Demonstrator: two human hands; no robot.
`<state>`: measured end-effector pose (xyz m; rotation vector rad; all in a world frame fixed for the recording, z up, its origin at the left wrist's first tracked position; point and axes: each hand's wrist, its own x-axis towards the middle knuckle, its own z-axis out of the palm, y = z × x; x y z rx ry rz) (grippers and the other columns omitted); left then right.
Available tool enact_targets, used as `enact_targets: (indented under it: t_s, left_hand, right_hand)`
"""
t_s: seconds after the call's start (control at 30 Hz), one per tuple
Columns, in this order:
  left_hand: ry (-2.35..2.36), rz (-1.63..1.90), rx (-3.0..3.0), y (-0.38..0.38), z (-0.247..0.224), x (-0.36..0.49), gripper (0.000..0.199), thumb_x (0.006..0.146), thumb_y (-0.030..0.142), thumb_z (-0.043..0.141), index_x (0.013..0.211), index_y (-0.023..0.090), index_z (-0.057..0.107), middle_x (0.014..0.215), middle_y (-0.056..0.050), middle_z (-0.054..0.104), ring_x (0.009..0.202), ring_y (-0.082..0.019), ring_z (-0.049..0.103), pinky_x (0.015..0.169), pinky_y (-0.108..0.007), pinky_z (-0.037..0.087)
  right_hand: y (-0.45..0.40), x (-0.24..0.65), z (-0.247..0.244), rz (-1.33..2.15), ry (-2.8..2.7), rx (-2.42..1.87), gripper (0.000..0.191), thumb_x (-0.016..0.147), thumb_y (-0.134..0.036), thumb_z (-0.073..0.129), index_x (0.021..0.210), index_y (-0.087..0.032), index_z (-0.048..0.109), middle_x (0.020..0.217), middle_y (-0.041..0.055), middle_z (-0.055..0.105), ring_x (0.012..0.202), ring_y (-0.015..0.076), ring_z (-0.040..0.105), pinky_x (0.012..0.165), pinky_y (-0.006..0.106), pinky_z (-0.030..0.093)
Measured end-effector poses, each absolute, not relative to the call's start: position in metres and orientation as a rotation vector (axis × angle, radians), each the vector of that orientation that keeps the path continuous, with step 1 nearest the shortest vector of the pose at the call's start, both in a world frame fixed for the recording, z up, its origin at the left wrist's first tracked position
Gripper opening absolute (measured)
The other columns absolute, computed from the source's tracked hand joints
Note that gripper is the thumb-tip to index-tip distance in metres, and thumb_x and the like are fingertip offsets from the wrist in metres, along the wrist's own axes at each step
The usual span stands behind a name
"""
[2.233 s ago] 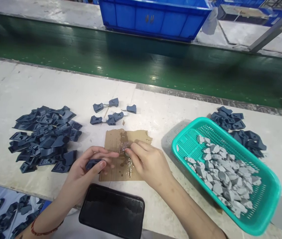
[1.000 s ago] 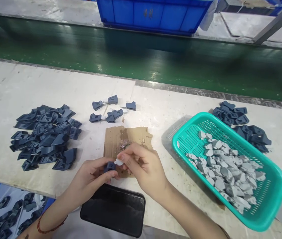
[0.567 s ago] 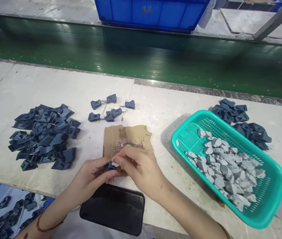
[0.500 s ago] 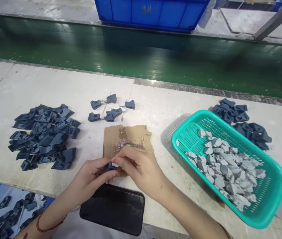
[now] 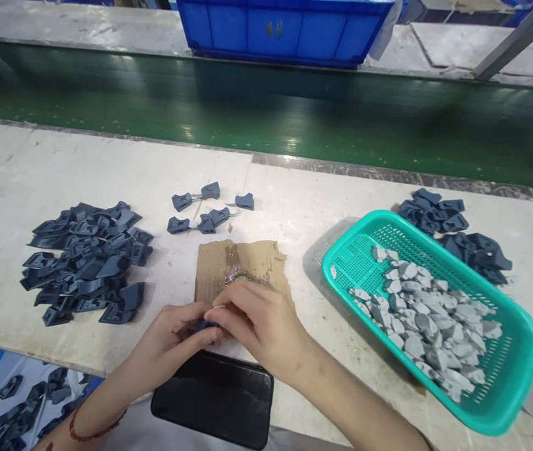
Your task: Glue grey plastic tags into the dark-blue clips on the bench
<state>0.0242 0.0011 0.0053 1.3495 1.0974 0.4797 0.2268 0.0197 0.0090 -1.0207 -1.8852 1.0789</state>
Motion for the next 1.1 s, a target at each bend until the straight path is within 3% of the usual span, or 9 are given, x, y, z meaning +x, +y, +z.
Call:
enact_targets:
  t_s: [0.07, 0.13, 0.23, 0.4, 0.63, 0.73, 0.87, 1.0, 1.1]
  left_hand:
    - [1.115, 0.534, 1.322, 0.002, 0.007, 0.024, 0.031, 0.097, 0.044, 0.062, 0.086, 0.016, 0.069, 0.066, 0.002, 0.052, 0.061, -0.012, 0.042, 0.055, -0.023, 0.032]
    - [1.109, 0.587, 1.255, 0.001, 0.011, 0.025, 0.031, 0.096, 0.045, 0.064, 0.090, 0.016, 0.072, 0.070, 0.000, 0.057, 0.065, -0.013, 0.047, 0.058, -0.023, 0.036]
    - [1.034, 0.625, 1.076, -0.002, 0.019, 0.031, 0.032, 0.094, 0.047, 0.067, 0.093, 0.016, 0.071, 0.078, -0.003, 0.066, 0.070, -0.016, 0.056, 0.065, -0.024, 0.045]
    - [0.985, 0.693, 0.950, -0.009, 0.029, 0.047, 0.031, 0.090, 0.045, 0.074, 0.081, 0.016, 0.067, 0.065, 0.002, 0.054, 0.060, -0.011, 0.045, 0.058, -0.022, 0.041]
    - [0.956, 0.696, 0.886, -0.008, 0.034, 0.057, 0.035, 0.087, 0.044, 0.077, 0.071, 0.016, 0.062, 0.062, 0.002, 0.051, 0.058, -0.010, 0.041, 0.057, -0.022, 0.040]
    - [0.945, 0.712, 0.865, -0.007, 0.033, 0.058, 0.034, 0.085, 0.043, 0.080, 0.073, 0.016, 0.063, 0.063, 0.002, 0.052, 0.060, -0.011, 0.044, 0.060, -0.022, 0.044]
    - [0.946, 0.713, 0.912, -0.006, 0.031, 0.056, 0.029, 0.090, 0.043, 0.074, 0.079, 0.017, 0.066, 0.068, 0.001, 0.059, 0.066, -0.013, 0.055, 0.067, -0.023, 0.050]
    - [1.143, 0.712, 1.123, 0.012, 0.030, 0.042, 0.027, 0.094, 0.044, 0.068, 0.093, 0.017, 0.071, 0.077, -0.003, 0.069, 0.068, -0.016, 0.062, 0.064, -0.025, 0.051]
    - [1.406, 0.800, 1.473, 0.040, 0.033, 0.027, 0.025, 0.094, 0.041, 0.065, 0.096, 0.017, 0.074, 0.080, -0.005, 0.071, 0.069, -0.018, 0.062, 0.063, -0.027, 0.051]
  right_hand:
    - [0.019, 0.228, 0.011, 0.896, -1.995, -0.918, 0.015, 0.102, -0.026, 0.057, 0.112, -0.019, 0.065, 0.091, 0.0053, 0.070, 0.080, 0.0175, 0.066, 0.072, 0.030, 0.055]
    - [0.018, 0.228, 0.013, 0.768, -2.112, -0.861, 0.039, 0.095, -0.029, 0.062, 0.131, -0.017, 0.056, 0.111, 0.0124, 0.070, 0.098, 0.0239, 0.068, 0.083, 0.038, 0.057]
    - [0.014, 0.224, 0.011, 0.633, -2.204, -0.914, 0.059, 0.087, -0.037, 0.070, 0.138, -0.016, 0.048, 0.128, 0.0175, 0.065, 0.115, 0.0296, 0.065, 0.092, 0.045, 0.057]
    - [0.009, 0.220, 0.008, 0.383, -2.156, -0.935, 0.035, 0.089, -0.027, 0.064, 0.121, -0.018, 0.051, 0.101, 0.0124, 0.069, 0.088, 0.0258, 0.067, 0.073, 0.038, 0.058]
    - [0.009, 0.222, 0.009, 0.391, -2.078, -0.878, 0.040, 0.079, -0.018, 0.065, 0.117, -0.020, 0.051, 0.080, 0.0057, 0.065, 0.069, 0.0224, 0.061, 0.063, 0.037, 0.056]
    - [0.010, 0.221, 0.007, 0.386, -2.063, -0.880, 0.039, 0.078, -0.019, 0.065, 0.114, -0.020, 0.051, 0.079, 0.0055, 0.065, 0.068, 0.0221, 0.061, 0.063, 0.037, 0.056]
    - [0.013, 0.224, 0.010, 0.366, -2.138, -0.943, 0.025, 0.089, -0.025, 0.062, 0.112, -0.019, 0.054, 0.090, 0.0088, 0.070, 0.079, 0.0234, 0.066, 0.067, 0.037, 0.055]
    - [0.021, 0.240, 0.025, 0.365, -2.242, -1.022, 0.046, 0.097, -0.044, 0.060, 0.132, -0.016, 0.052, 0.117, 0.0143, 0.072, 0.100, 0.0274, 0.069, 0.080, 0.041, 0.056]
    - [0.027, 0.266, 0.036, 0.208, -2.084, -1.293, 0.020, 0.103, -0.034, 0.051, 0.114, -0.020, 0.060, 0.103, 0.0097, 0.074, 0.094, 0.0256, 0.069, 0.078, 0.039, 0.052]
